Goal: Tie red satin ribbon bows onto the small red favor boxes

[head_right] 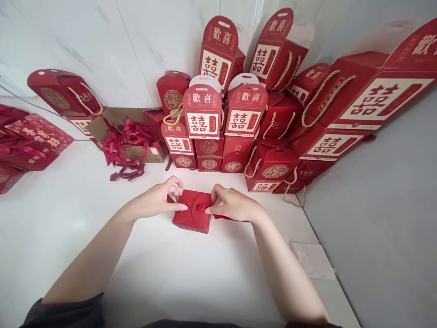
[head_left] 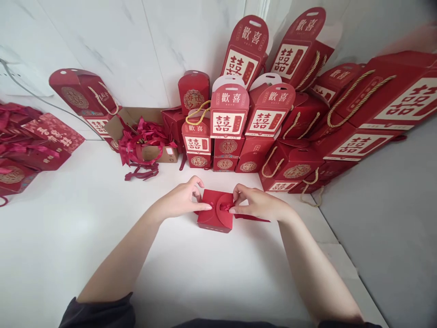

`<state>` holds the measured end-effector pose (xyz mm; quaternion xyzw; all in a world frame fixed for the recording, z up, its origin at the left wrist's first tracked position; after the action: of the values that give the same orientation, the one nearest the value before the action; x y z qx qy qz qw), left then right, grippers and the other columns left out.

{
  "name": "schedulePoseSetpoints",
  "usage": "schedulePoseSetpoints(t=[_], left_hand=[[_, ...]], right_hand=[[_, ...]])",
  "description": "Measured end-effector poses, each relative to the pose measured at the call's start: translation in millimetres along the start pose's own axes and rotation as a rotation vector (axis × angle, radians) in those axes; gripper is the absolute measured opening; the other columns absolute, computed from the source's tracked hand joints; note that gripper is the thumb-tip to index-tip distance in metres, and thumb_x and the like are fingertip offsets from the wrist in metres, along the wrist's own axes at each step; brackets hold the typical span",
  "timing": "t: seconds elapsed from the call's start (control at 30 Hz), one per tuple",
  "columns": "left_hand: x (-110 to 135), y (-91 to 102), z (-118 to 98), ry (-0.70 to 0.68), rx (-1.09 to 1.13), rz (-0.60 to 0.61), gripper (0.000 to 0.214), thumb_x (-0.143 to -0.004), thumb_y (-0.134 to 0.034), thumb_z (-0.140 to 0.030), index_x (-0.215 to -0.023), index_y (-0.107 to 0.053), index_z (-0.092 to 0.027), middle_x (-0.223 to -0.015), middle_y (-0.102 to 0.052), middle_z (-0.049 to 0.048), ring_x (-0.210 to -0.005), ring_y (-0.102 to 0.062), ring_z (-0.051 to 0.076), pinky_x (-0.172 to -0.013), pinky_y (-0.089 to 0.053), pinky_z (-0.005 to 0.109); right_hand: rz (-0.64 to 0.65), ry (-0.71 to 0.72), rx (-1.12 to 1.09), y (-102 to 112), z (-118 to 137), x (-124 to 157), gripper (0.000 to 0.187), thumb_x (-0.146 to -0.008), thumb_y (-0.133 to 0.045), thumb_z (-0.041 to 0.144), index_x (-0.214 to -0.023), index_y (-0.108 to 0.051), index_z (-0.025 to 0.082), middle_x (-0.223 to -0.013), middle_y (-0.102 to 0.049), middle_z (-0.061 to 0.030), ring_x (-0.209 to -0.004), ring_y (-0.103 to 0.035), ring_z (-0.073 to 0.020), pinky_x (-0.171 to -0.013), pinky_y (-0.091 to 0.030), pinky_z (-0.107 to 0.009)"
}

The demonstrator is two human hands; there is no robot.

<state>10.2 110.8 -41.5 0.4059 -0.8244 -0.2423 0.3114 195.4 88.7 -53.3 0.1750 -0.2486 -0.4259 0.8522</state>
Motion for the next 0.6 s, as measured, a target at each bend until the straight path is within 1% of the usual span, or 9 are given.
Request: schedulePoseSetpoints(t=[0.07,0.13,0.23,0.3,0.37,0.43,0.5,0.6], left_hand=[[1.6,-3.1,5.4,0.047,0.033,0.043,0.056,-0.072,-0.068,-0.058,-0.108,-0.043,-0.024,-0.069,-0.062,-0.0026,-0.058,-0.055,0.017,-0.052,-0.040,0.027],[5.6,-3.3,6.5,0.078,0.099,0.099,0.056,-0.073,-0.068,-0.055,-0.112,-0.042,-0.025,-0.059,-0.056,-0.0065,-0.051,-0.053,0.016,-0.048,-0.037,0.025],[11.6,2.5,5.9,0.112,0.168,0.137,0.055,-0.073,-0.069,-0.050,-0.115,-0.044,-0.025,-0.057,-0.056,-0.0068,-0.046,-0.052,0.014,-0.047,-0.038,0.024],[13.7,5.6,8.6,0.147,0.165,0.147,0.052,-0.072,-0.069,-0.053,-0.111,-0.049,-0.024,-0.060,-0.058,-0.0048,-0.046,-0.051,0.014,-0.044,-0.036,0.023],[13.0,5.8,10.0,0.136,0.123,0.155,0.048,-0.072,-0.067,-0.058,-0.102,-0.056,-0.022,-0.064,-0.060,-0.0022,-0.051,-0.053,0.014,-0.044,-0.035,0.022],[10.0,4.0,8.5,0.072,0.045,0.157,0.044,-0.072,-0.066,-0.060,-0.088,-0.062,-0.020,-0.072,-0.061,0.0009,-0.058,-0.055,0.014,-0.049,-0.036,0.022],[7.3,0.3,7.2,0.017,-0.030,0.171,0.043,-0.071,-0.066,-0.060,-0.075,-0.064,-0.017,-0.081,-0.061,0.0032,-0.064,-0.055,0.014,-0.055,-0.038,0.023],[7.6,-7.9,3.6,-0.043,-0.049,0.264,0.039,-0.072,-0.067,-0.055,-0.069,-0.062,-0.017,-0.094,-0.059,0.0043,-0.072,-0.057,0.015,-0.062,-0.041,0.024]], right_hand=[[0.007,0.043,-0.069,-3.1,2.2,-2.5,0.027,-0.082,-0.067,0.041,-0.093,-0.049,0.023,-0.087,-0.067,0.0002,-0.073,-0.060,-0.0165,-0.071,-0.045,-0.029],[0.025,0.092,-0.149,-5.1,5.0,-3.5,0.024,-0.083,-0.066,0.036,-0.096,-0.050,0.023,-0.086,-0.064,0.0005,-0.070,-0.057,-0.0141,-0.069,-0.045,-0.028],[0.053,0.145,-0.317,-4.1,8.4,-2.2,0.022,-0.086,-0.063,0.034,-0.100,-0.049,0.023,-0.084,-0.060,0.0007,-0.069,-0.055,-0.0129,-0.066,-0.045,-0.027],[0.059,0.167,-0.417,-1.2,10.6,0.1,0.025,-0.086,-0.063,0.036,-0.102,-0.048,0.023,-0.079,-0.057,0.0020,-0.068,-0.055,-0.0128,-0.063,-0.045,-0.026],[0.053,0.158,-0.448,0.8,11.0,1.9,0.030,-0.085,-0.066,0.041,-0.102,-0.048,0.023,-0.075,-0.053,0.0038,-0.063,-0.052,-0.0117,-0.058,-0.044,-0.024],[0.051,0.094,-0.401,-1.1,7.5,2.2,0.033,-0.084,-0.065,0.047,-0.099,-0.050,0.023,-0.071,-0.051,0.0050,-0.058,-0.050,-0.0107,-0.054,-0.041,-0.023],[0.036,0.019,-0.285,-4.0,2.7,1.0,0.033,-0.084,-0.063,0.052,-0.092,-0.052,0.022,-0.066,-0.050,0.0053,-0.055,-0.046,-0.0101,-0.050,-0.036,-0.022],[0.012,-0.020,-0.110,-7.4,0.2,-2.3,0.034,-0.083,-0.063,0.052,-0.078,-0.054,0.020,-0.061,-0.047,0.0053,-0.055,-0.042,-0.0101,-0.049,-0.031,-0.022]])
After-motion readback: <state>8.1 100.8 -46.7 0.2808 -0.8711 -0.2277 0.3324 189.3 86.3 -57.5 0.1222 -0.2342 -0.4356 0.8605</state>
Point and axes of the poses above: each hand's wrist, its own x-axis away from the middle knuckle, its own y-axis out of the back of the hand, z = x × y, the point moved 8 cm from there along -x, towards the middle knuckle
